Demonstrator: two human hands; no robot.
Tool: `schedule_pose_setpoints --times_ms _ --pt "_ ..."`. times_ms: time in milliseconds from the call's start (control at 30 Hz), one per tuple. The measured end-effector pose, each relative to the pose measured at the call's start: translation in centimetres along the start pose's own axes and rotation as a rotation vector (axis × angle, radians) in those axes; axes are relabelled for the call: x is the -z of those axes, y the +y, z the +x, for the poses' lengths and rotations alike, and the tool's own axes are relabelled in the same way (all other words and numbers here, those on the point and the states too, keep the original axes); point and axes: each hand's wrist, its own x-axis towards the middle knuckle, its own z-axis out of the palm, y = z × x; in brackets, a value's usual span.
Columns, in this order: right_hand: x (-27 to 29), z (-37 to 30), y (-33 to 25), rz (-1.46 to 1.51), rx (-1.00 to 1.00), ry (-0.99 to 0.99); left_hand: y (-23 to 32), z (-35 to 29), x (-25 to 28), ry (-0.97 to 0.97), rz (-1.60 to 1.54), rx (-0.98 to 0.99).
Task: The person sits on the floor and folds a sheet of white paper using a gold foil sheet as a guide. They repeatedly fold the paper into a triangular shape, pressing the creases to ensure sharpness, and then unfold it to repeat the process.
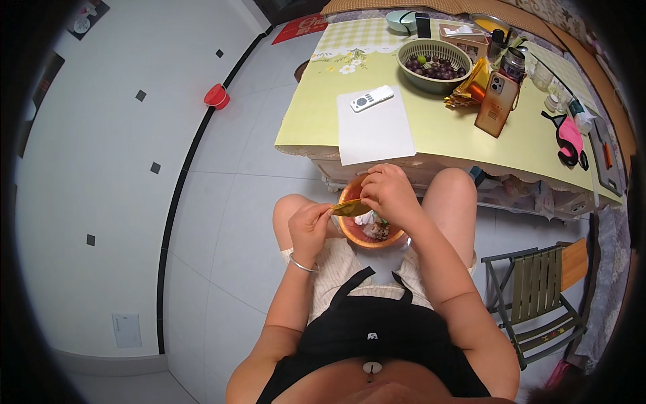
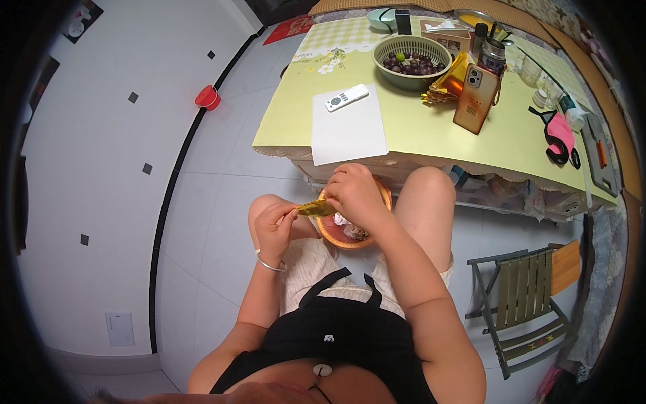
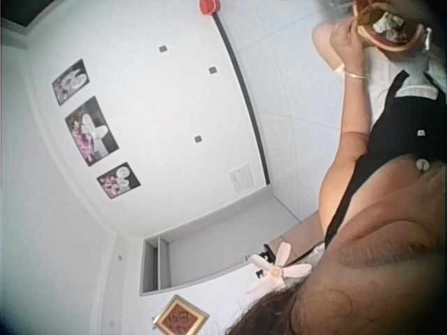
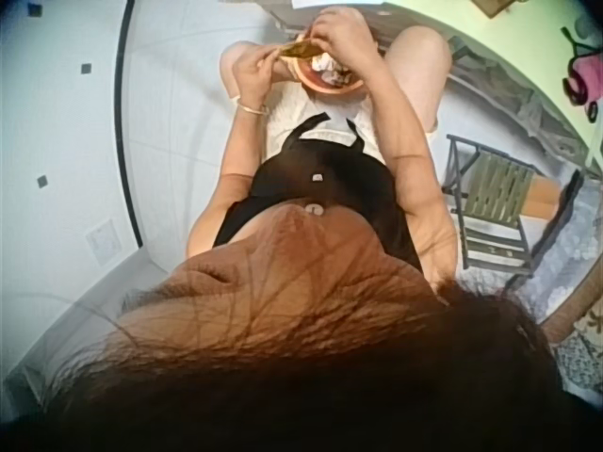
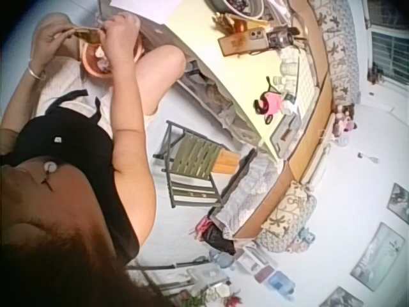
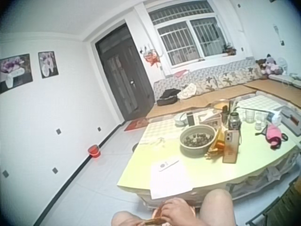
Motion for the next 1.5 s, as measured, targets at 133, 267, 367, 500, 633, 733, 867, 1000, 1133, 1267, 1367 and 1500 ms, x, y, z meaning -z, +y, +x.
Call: schedule_pose_setpoints --times_ms 133,267,367,500,633,733,867,1000,1133,1267,1367,1500 --pt "-0.8 -0.4 0.0 -0.024 0.068 -0.064 0.2 0.2 -0.4 -0.043 0.007 -0.062" --pt "-1.1 -0.4 0.4 -0.053 0.015 -0.008 0.1 0.3 -0.7 0.004 0.089 -0.143" --pt "0.6 0.4 0.2 0.118 -0.143 0.311 -1.3 0.4 0.2 0.094 -0.293 0.189" --pt "0.1 -0.1 2.5 0.752 -0.537 0.525 -0.7 1.5 0.5 0.153 -0.705 0.450" --pt "-1.3 -0.3 2.5 1.081 -0.725 0.260 -1.2 2.1 -0.3 0.168 -0.955 0.533" --pt "-2.2 -0.2 1.6 1.408 -0.693 0.143 -2.0 2.5 -1.7 0.169 -1.148 0.554" --pt "-1.5 0.0 0.7 1.509 -0.627 0.241 -1.8 2.9 -3.4 0.172 -1.181 0.608" --pt "-0.9 0.6 0.3 1.360 -0.591 0.365 -1.5 3.4 -4.8 0.086 -1.057 0.626" --pt "-0.5 0.1 2.0 1.213 -0.621 0.478 -0.4 4.7 -5.2 -0.101 -0.853 0.593" --pt "1.1 -0.2 3.2 1.140 -0.597 0.527 1.1 6.7 -6.1 -0.196 -0.716 0.472" --pt "2.1 0.7 3.0 1.293 -0.564 0.778 1.6 8.7 -7.0 -0.214 -0.643 0.378" --pt "3.3 -0.1 5.1 1.197 -0.700 0.975 3.8 13.5 -9.2 -0.176 -0.681 0.384"
